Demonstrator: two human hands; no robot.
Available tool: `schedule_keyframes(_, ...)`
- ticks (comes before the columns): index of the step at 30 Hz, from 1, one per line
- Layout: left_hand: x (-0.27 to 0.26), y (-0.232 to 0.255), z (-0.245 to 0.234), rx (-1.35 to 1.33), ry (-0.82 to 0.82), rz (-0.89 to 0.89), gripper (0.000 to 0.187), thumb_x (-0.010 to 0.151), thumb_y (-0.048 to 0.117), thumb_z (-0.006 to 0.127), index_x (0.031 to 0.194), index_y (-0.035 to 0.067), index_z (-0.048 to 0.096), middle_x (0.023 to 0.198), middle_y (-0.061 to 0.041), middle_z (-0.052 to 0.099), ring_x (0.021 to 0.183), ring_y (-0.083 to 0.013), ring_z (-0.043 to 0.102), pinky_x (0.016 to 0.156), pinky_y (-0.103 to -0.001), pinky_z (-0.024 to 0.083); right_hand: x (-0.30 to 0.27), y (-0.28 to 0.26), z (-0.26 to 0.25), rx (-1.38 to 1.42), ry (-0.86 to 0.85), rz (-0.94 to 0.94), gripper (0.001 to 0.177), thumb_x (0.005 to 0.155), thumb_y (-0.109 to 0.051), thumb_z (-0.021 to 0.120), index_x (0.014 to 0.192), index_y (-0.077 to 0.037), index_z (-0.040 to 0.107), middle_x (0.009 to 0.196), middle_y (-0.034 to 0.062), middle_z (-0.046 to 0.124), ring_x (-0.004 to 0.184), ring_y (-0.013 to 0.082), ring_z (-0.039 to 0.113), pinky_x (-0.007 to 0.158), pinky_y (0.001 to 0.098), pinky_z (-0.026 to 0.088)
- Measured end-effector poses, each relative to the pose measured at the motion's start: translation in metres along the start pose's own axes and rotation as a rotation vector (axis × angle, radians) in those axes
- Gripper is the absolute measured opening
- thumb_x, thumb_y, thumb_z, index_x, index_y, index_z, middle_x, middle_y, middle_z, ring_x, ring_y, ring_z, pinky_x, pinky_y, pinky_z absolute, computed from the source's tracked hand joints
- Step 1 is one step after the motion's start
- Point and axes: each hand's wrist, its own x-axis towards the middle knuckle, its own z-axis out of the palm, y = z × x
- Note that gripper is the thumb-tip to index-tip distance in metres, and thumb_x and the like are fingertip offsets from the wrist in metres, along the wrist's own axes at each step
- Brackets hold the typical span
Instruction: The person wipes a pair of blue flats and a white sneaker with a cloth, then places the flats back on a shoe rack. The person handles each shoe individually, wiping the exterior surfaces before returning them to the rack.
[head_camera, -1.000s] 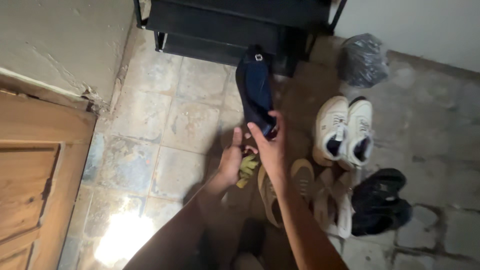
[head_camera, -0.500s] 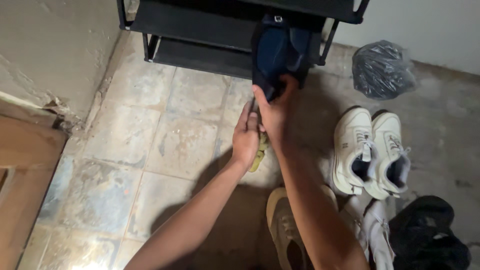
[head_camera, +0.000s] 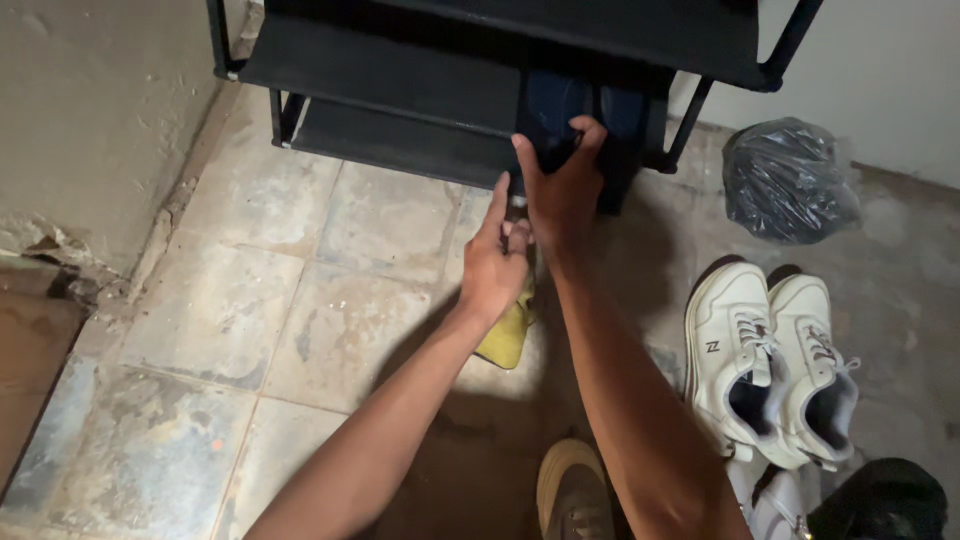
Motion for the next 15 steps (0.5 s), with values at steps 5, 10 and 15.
schedule_keyframes(5,0.022,-0.001,-0.003,0.192,0.074,0.137,0.072,0.094,0.004,0.061,0.159,0.021,0.037,0.105,-0.014,0.074,0.095,-0.032,0.074,0.087,-0.04,0.057,0.001,0.002,0.003,0.038,-0.045,0.078,0.068,0.089,-0.039,0.085,0.134,-0.009,0.044,0.116,0.0235,0.07,0.109,0.0432,0.071,0.091,0.0451,0.056)
schedule_keyframes(10,0.039,0.001,-0.012,0.244,0.101,0.375,0.084,0.087,-0.002,0.066,0.161,0.016,0.031,0.135,-0.022,0.065,0.118,-0.0402,0.067,0.096,-0.043,0.056,0.004,-0.005,-0.002,-0.025,-0.078,-0.03,0.079,0.089,-0.035,0.083,0.145,-0.001,0.038,0.13,0.0295,0.062,0.118,0.0456,0.063,0.097,0.0458,0.052)
schedule_keyframes(15,0.054,0.009,-0.01,0.256,0.08,0.348,0.098,0.078,0.005,0.074,0.162,0.012,0.023,0.14,-0.027,0.058,0.122,-0.0433,0.063,0.1,-0.042,0.055,-0.016,0.001,-0.025,-0.169,0.054,-0.201,0.068,0.093,-0.031,0.083,0.143,0.0,0.049,0.136,0.0255,0.06,0.125,0.0422,0.06,0.106,0.0451,0.049)
